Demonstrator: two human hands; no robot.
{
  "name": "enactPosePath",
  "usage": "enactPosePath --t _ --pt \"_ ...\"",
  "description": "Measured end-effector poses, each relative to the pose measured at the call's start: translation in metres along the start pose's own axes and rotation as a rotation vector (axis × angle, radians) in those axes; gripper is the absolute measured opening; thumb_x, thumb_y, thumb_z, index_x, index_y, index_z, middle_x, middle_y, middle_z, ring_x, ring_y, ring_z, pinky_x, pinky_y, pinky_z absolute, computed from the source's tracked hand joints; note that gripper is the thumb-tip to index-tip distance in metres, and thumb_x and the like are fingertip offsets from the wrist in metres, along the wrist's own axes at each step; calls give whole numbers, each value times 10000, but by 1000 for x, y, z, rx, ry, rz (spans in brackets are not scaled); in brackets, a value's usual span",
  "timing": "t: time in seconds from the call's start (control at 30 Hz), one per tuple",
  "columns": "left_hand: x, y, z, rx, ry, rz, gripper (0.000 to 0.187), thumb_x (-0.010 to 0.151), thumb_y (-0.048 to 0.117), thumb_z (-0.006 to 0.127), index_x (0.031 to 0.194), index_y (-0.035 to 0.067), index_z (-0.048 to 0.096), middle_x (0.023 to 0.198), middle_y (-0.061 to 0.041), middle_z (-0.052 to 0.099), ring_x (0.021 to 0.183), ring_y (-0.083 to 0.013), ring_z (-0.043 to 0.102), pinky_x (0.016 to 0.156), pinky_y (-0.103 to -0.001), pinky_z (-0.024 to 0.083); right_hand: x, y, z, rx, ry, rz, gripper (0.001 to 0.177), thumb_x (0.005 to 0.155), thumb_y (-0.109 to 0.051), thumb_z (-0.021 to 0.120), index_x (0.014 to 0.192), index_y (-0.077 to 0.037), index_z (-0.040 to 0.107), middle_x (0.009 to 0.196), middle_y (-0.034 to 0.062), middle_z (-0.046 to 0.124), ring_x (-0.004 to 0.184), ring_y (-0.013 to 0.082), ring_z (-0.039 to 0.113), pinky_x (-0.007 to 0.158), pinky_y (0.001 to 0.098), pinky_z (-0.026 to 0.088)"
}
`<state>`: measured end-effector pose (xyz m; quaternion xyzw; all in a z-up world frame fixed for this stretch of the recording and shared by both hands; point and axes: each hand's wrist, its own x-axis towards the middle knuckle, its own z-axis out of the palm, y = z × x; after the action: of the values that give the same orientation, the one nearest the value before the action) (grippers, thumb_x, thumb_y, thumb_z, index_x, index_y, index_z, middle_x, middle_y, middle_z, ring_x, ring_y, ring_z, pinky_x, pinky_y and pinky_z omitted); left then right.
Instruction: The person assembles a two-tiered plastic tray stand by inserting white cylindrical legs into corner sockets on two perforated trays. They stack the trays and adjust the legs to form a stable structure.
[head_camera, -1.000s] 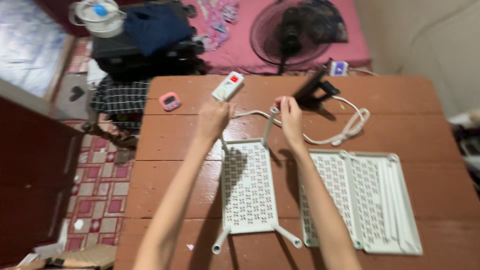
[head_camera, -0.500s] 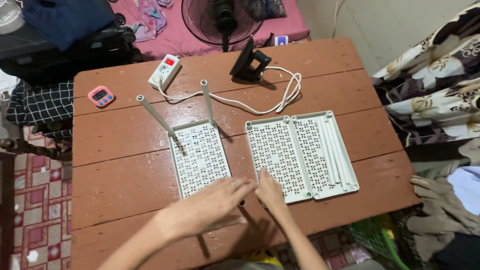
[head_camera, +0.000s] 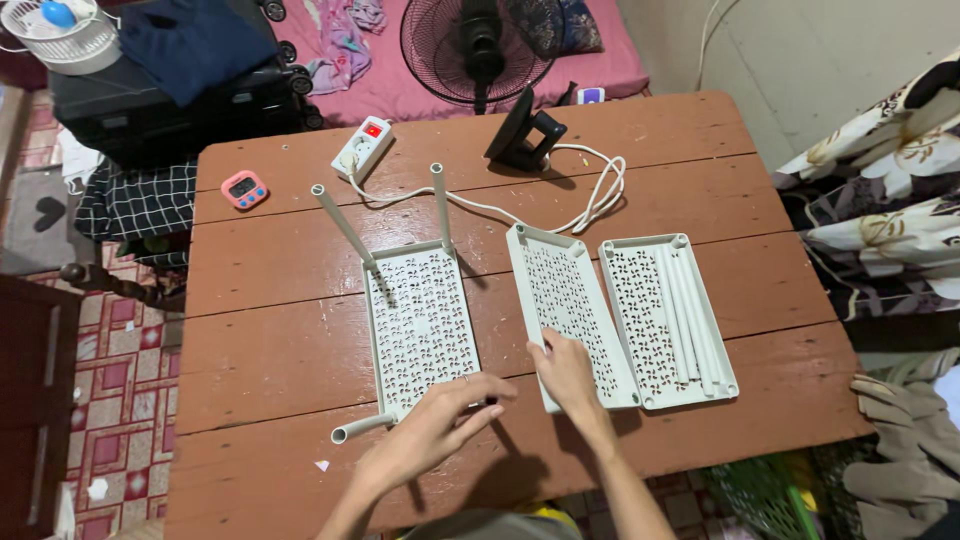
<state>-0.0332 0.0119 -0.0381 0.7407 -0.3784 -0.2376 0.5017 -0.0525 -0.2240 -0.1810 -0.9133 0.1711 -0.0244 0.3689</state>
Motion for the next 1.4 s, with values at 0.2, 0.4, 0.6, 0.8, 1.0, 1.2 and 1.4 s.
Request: enactPosePath --t 0.2,0.4,0.6,0.8,1.0,1.2,1.4 --pt "5 5 3 -6 207 -60 345 973 202 643 1271 28 629 1198 -138 715 1107 -296 692 960 -395 522 -4 -52 -39 128 37 -26 221 896 -232 679 956 -20 690 673 235 654 610 396 654 585 503 511" --pt "6 3 19 -58 160 -125 313 960 189 639 1230 32 644 1170 -126 728 1046 -272 723 933 -363 552 15 -32 5 -40 75 -147 247 949 -249 635 911 -5 645 721 255 673 727 446 675 647 535 512" --pt "10 17 39 161 429 214 303 901 -34 653 1201 6 648 1196 -181 676 1129 -338 666 965 -396 526 -13 18 61 -23 -65 32 285 1022 -279 528 1020 -7 616 825 256 679 788 457 665 690 544 510" --pt "16 26 71 156 319 441 369 831 -78 683 1184 21 632 1197 -125 661 1144 -298 675 1043 -384 554 -38 64 87 -159 141 -261 458 1036 -325 475 1371 -15 514 1272 263 570 1132 420 516 949 507 398" --pt "31 -2 102 51 145 307 329 849 -71 646 1165 18 628 1207 -145 638 1173 -313 628 1039 -412 517 -31 85 63 121 -237 229 435 1049 -405 470 1279 -53 581 1239 175 632 1183 347 576 1026 424 455" --pt "35 -42 115 32 93 -4 254 962 15 612 1213 42 590 1182 -141 596 1118 -304 617 961 -381 494 -2 152 -29 -193 492 62 378 944 -155 680 1278 -11 578 1272 206 603 1226 384 550 1023 470 467" --pt "48 -79 138 19 49 -129 217 960 68 608 1177 57 593 1122 -127 610 962 -284 632 851 -386 525 13 208 -64 -493 425 165 646 864 -209 762 1365 51 447 1370 265 466 1270 436 457 1036 546 405"
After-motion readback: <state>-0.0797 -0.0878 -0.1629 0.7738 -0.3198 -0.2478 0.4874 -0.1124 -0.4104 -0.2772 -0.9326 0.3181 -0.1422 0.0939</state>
